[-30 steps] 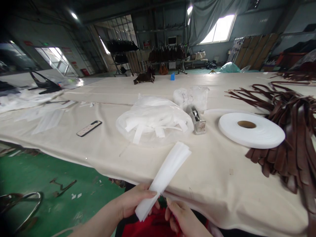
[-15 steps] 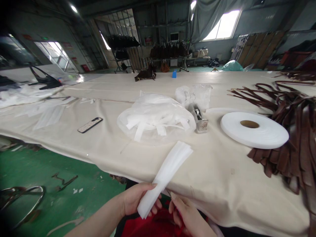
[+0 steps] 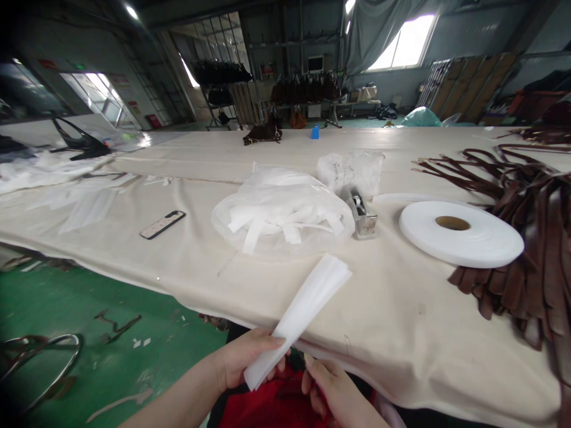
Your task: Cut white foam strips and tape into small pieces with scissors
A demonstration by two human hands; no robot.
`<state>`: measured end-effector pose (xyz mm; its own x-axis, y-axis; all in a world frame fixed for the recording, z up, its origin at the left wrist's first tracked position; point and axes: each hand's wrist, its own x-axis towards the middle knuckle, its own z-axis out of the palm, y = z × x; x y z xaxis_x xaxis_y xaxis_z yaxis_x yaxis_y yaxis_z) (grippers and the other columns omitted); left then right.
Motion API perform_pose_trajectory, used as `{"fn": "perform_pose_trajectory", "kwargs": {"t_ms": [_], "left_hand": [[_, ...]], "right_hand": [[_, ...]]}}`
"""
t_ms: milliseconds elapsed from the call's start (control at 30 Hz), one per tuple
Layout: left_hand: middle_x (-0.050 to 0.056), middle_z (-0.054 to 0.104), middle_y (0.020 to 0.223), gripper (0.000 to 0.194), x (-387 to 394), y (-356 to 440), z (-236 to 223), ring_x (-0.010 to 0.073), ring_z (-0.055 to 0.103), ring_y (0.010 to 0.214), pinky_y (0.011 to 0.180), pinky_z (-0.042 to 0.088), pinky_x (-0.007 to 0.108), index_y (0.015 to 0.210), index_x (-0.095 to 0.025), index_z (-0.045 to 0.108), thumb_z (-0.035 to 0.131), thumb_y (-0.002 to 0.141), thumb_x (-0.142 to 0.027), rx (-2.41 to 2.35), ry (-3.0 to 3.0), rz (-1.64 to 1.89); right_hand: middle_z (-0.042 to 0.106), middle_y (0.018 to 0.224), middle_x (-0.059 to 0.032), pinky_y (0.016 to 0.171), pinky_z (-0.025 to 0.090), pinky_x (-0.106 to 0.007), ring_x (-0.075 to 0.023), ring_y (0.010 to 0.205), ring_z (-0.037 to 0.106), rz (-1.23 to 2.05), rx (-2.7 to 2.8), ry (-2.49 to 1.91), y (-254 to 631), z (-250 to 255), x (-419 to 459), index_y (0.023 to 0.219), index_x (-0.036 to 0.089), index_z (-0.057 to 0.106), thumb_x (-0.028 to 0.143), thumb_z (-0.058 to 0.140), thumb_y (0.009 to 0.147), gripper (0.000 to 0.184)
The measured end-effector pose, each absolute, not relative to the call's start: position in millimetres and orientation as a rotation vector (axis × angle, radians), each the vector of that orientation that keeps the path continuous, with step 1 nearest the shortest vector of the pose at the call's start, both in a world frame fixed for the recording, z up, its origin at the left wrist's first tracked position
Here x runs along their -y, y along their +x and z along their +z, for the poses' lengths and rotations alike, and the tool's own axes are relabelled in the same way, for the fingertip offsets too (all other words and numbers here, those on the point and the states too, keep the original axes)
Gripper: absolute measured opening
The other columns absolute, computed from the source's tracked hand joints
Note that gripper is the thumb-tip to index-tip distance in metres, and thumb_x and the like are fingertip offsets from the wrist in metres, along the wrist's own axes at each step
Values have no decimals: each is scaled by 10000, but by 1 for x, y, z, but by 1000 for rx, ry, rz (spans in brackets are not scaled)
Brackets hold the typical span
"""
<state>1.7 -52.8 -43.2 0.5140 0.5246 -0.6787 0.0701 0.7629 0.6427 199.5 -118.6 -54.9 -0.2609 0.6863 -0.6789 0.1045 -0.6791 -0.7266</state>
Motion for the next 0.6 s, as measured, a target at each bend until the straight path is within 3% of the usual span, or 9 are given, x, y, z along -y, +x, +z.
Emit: {"fn": "perform_pose_trajectory", "kwargs": {"t_ms": [267,600], "left_hand": [[98,681,675,572,56,5,-43,132,565,506,490,411,230,861,-87,649,710,648,-615,-998,844,338],[54,646,635,538,54,6,-38,129,558,529,503,405,225,841,-109,639,739,616,-588,-979,817,377]], "right_hand": [[287,367,88,399,90,-255,-68,351,187,1999,926,-1582,196,-42,114,597,214,518,927,409,556,722],[233,359,93,431,100,-268,-62,381,141,1808,919,-1543,186,-69,117,510,225,436,916,416,594,697]]}}
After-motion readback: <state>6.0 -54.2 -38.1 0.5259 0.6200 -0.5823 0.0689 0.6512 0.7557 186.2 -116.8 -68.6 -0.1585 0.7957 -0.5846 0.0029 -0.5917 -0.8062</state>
